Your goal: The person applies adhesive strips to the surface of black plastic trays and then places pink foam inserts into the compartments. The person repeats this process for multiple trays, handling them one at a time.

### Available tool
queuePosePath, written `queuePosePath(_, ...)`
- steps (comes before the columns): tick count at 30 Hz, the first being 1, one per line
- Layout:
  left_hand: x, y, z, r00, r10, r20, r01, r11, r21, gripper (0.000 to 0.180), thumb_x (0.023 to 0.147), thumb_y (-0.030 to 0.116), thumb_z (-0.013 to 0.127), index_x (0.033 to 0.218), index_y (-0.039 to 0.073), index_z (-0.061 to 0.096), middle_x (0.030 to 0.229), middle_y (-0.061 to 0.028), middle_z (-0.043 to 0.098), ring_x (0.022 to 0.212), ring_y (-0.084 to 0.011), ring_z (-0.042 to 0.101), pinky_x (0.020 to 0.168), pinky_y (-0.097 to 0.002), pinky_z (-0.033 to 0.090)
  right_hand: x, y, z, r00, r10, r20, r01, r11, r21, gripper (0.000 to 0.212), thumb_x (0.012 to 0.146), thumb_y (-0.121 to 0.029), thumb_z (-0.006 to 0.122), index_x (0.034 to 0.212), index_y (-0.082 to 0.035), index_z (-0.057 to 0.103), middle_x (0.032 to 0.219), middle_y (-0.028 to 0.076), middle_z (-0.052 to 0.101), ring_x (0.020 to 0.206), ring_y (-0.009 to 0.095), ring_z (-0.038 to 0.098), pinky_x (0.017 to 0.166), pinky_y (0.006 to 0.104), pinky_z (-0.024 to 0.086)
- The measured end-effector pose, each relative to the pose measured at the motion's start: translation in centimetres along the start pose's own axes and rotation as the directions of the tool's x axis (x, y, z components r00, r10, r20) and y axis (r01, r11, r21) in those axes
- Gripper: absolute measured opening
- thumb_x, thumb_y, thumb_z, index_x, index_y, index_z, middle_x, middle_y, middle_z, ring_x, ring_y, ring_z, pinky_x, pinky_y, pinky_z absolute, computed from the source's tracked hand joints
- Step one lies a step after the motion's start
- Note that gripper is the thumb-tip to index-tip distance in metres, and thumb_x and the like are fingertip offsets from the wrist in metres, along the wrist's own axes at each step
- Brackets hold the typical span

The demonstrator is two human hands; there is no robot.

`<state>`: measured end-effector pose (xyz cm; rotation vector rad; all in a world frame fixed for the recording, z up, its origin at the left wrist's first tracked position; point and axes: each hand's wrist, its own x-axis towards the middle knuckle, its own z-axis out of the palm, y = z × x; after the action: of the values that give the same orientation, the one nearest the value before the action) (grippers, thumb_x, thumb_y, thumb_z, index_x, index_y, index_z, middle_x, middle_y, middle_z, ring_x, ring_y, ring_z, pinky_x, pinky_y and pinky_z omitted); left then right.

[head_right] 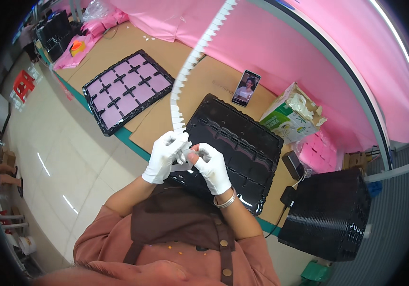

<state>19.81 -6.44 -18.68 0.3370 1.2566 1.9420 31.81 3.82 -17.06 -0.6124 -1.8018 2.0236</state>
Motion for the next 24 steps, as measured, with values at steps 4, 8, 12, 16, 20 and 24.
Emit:
queuePosePath(4,-0.5,0.1,2.0,0.996,0.053,-0.071,-0.054,0.999,-0.006,0.019,0.092,0.023,0.068,0.087,0.005,0.061,0.074,-0.0048,0.063,0.052,-0.0084,0.055,0.044,-0.0215,0.041,-0.1,0.1,0.1,0.949,-0.281,-0.147,0.238,0.938,-0.252,0.011,0.081,-0.009,0.075,0.088,-0.007,0.067,0.081,-0.001,0.063,0.074,0.011,0.056,0.067,0.0274,0.044)
queuePosePath(8,-0.1,-0.8,1.8,0.999,0.0,-0.032,0.0,1.0,-0.019,0.021,0.091,0.024,0.069,0.091,0.004,0.063,0.076,-0.005,0.065,0.053,-0.008,0.057,0.046,-0.0208,0.042,-1.2,0.1,0.2,0.65,-0.76,0.012,0.553,0.462,-0.693,0.017,0.066,-0.007,0.081,0.076,-0.012,0.067,0.087,0.001,0.062,0.08,0.022,0.056,0.067,0.0349,0.044)
queuePosePath(12,1.0,-1.1,1.5,0.99,-0.038,-0.138,0.047,0.997,0.062,0.028,0.089,0.029,0.071,0.09,0.002,0.062,0.075,-0.0061,0.064,0.049,-0.0085,0.053,0.042,-0.0212,0.038,-1.6,-1.7,-2.9,0.834,-0.515,-0.198,0.376,0.793,-0.48,0.009,0.079,-0.011,0.077,0.08,-0.006,0.07,0.09,0.003,0.062,0.081,0.016,0.058,0.074,0.0289,0.047)
queuePosePath(16,0.5,0.5,1.9,0.99,-0.038,-0.136,0.047,0.997,0.063,0.028,0.091,0.029,0.068,0.096,0.002,0.063,0.077,-0.0052,0.064,0.048,-0.0061,0.05,0.04,-0.0192,0.035,0.2,-3.0,-13.1,0.835,-0.376,-0.402,0.191,0.883,-0.43,0.014,0.087,-0.013,0.069,0.083,0.0,0.068,0.093,0.004,0.064,0.085,0.012,0.059,0.077,0.026,0.046)
queuePosePath(20,-0.3,2.6,0.5,0.991,0.075,-0.113,-0.06,0.99,0.127,0.02,0.095,0.025,0.064,0.096,0.005,0.063,0.075,-0.002,0.061,0.05,-0.0026,0.049,0.039,-0.0161,0.031,2.1,0.5,-28.3,0.862,-0.319,-0.394,-0.074,0.69,-0.72,0.007,0.08,-0.008,0.072,0.082,-0.001,0.073,0.088,0.007,0.069,0.081,0.016,0.063,0.075,0.0283,0.049)
queuePosePath(24,-1.3,4.7,0.9,0.971,0.143,-0.19,-0.131,0.988,0.076,0.018,0.096,0.022,0.062,0.09,0.005,0.061,0.07,-0.0006,0.055,0.046,-0.0036,0.043,0.037,-0.0167,0.026,3.8,2.9,-32.3,0.95,-0.126,-0.285,-0.145,0.632,-0.761,0.004,0.074,-0.005,0.075,0.078,-0.004,0.073,0.083,0.009,0.068,0.08,0.02,0.066,0.074,0.0313,0.051)
